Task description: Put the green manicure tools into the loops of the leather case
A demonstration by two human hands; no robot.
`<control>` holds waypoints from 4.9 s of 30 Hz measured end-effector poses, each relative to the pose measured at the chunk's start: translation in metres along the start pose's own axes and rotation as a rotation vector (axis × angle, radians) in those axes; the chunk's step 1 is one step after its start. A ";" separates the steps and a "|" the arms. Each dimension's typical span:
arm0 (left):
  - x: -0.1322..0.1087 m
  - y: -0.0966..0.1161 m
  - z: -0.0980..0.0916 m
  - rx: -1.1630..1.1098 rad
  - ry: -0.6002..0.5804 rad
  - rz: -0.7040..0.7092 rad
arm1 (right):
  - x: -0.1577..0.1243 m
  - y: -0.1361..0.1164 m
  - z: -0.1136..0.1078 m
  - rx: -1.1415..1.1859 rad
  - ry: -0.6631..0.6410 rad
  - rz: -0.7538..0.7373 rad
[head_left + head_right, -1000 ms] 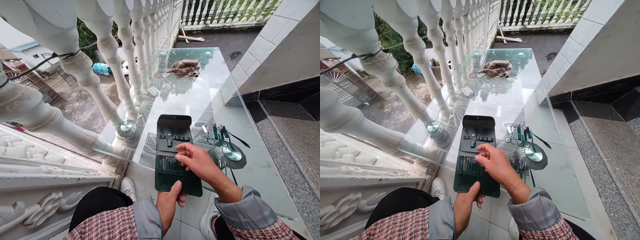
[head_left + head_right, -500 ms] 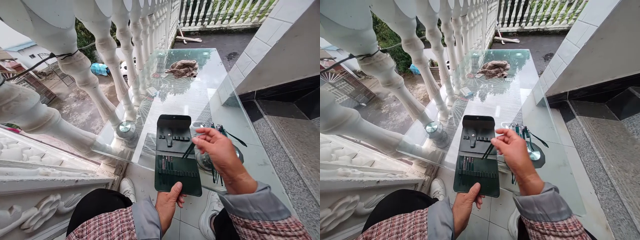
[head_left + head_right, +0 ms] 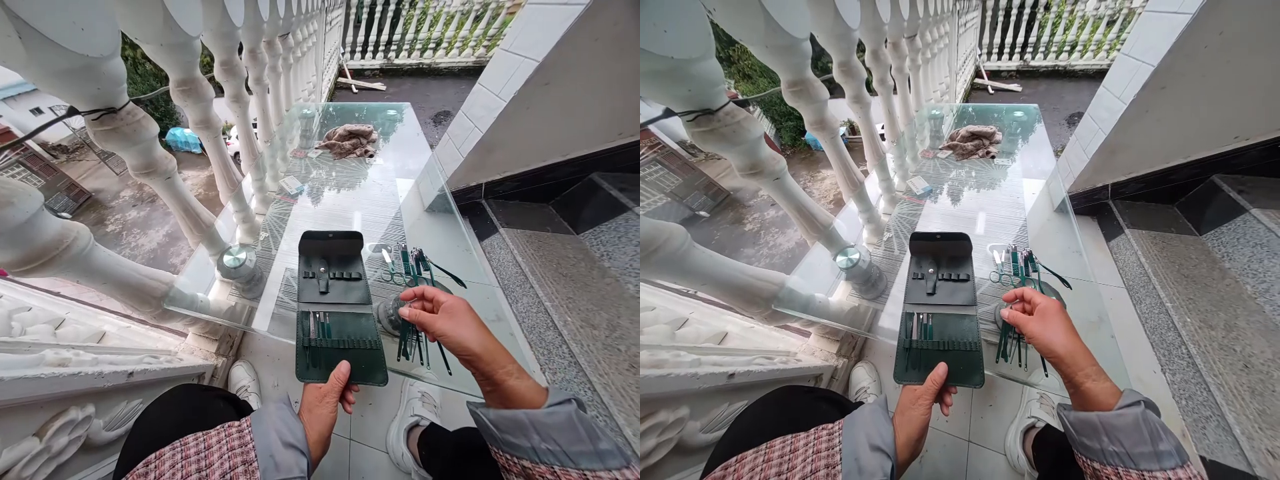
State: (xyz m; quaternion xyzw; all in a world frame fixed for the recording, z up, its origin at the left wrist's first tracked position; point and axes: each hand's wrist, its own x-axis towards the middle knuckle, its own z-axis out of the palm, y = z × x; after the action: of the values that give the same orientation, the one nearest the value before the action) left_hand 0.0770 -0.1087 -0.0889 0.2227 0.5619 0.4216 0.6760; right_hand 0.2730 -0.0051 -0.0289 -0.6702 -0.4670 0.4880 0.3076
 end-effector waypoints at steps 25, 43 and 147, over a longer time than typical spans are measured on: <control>0.001 -0.008 -0.007 -0.063 0.120 0.103 | -0.009 -0.028 0.094 -0.036 -0.229 -0.187; -0.001 -0.004 -0.008 -0.033 0.083 0.052 | -0.004 -0.040 0.109 -0.122 -0.332 -0.219; -0.006 -0.001 -0.010 -0.055 0.086 0.052 | -0.006 -0.043 0.130 -0.155 -0.331 -0.249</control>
State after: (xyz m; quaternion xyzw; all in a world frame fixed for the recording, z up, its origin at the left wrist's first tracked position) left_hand 0.0676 -0.1157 -0.0889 0.2004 0.5727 0.4634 0.6458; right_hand 0.1358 -0.0001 -0.0325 -0.5397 -0.6262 0.5126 0.2321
